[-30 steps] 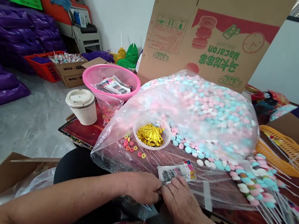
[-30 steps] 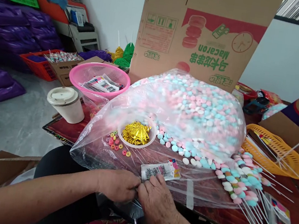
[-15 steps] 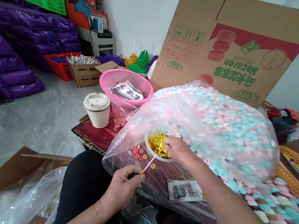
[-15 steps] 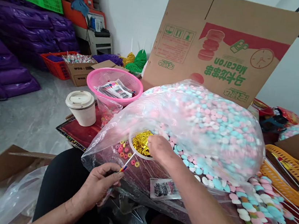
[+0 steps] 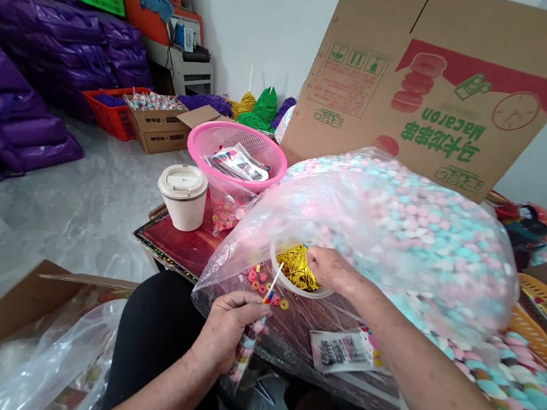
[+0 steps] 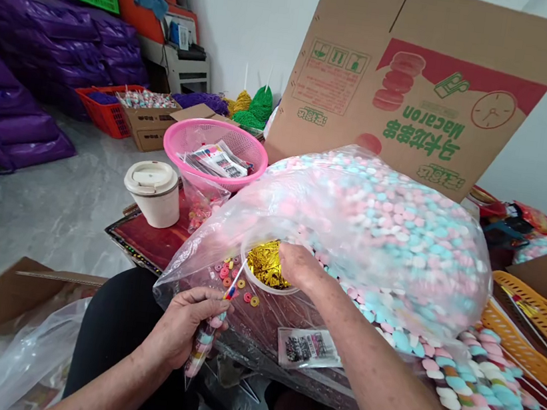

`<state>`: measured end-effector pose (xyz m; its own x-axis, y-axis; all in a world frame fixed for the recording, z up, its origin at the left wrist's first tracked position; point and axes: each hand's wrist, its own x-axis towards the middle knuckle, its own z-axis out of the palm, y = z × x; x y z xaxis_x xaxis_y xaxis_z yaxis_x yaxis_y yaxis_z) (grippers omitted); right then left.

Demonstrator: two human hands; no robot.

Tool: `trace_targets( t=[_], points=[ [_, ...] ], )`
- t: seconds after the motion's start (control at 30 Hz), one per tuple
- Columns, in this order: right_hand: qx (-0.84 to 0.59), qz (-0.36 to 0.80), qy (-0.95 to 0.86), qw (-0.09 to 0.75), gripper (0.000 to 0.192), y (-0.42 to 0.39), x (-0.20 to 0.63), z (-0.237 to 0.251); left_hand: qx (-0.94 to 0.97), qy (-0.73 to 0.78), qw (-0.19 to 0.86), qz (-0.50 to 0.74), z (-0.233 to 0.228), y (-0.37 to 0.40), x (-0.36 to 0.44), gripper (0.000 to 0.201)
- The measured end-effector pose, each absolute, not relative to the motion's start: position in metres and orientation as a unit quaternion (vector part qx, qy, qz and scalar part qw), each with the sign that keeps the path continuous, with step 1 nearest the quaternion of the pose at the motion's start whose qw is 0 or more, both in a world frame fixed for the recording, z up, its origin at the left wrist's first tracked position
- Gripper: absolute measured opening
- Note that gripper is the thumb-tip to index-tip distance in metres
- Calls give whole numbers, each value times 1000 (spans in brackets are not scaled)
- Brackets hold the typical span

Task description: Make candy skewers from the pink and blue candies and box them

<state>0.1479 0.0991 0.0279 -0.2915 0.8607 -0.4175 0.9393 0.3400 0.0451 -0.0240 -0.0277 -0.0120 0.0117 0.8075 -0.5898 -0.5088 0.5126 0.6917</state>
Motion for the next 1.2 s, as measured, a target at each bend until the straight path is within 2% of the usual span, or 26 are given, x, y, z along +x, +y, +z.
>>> trace_targets(
  t=[0.23, 0.4, 0.53, 0.6, 0.73, 0.9, 1.07, 1.2],
  points=[
    [547, -117, 808, 184, 30, 106, 132, 20, 142, 543, 673, 482, -12, -33, -31, 27],
    [554, -132, 813, 122, 14, 108, 149, 36, 146, 533, 673, 491, -15, -31, -33, 31],
    [567, -149, 807, 65, 19, 93, 157, 50, 148, 518, 679, 499, -13, -28, -27, 32],
    [547, -187, 816, 17, 19, 73, 156, 57, 140, 512, 680, 506, -11, -27, -26, 32],
    [460, -373, 791, -154, 17, 18, 142, 55, 133, 502, 683, 513, -8, -26, -23, 30],
    [511, -448, 671, -297, 24, -22, 124, 15, 160, 485, 691, 512, -7, -26, -7, 23],
    [535, -483, 607, -334, 28, -27, 128, -3, 198, 477, 702, 490, -6, -34, 5, 23],
    [559, -436, 614, -348, 28, -32, 133, 3, 258, 477, 698, 468, -6, -42, 7, 32]
  ],
)
